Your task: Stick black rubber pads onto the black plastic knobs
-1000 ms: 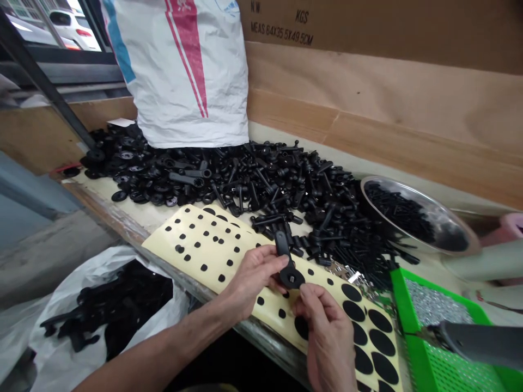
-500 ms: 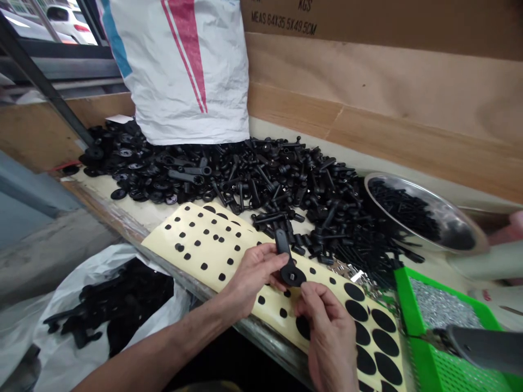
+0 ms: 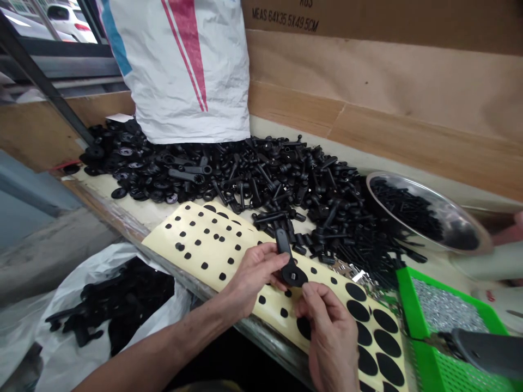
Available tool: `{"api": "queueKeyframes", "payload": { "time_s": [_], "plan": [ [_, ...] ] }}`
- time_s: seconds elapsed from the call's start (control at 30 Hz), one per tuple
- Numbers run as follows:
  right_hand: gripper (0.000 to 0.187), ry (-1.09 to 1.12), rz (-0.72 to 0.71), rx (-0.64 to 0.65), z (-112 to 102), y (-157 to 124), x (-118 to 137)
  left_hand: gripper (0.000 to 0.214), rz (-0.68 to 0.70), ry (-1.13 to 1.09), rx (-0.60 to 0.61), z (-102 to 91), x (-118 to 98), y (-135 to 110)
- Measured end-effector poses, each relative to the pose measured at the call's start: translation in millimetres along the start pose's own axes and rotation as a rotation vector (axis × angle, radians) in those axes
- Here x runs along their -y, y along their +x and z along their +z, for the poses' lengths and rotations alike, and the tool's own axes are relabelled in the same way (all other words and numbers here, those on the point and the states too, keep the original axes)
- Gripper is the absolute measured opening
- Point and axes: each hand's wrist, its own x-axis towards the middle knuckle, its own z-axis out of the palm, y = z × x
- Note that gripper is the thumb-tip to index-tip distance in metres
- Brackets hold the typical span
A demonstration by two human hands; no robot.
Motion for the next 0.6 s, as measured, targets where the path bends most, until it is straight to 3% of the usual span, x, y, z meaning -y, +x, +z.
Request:
{"api": "queueKeyframes", "payload": {
  "time_s": [0.6],
  "plan": [
    [0.028,-0.007,0.007,0.013,-1.1,-0.2,-0.2,0.024,0.000,-0.011,0.005,0.4,-1.6,0.9]
  ]
}}
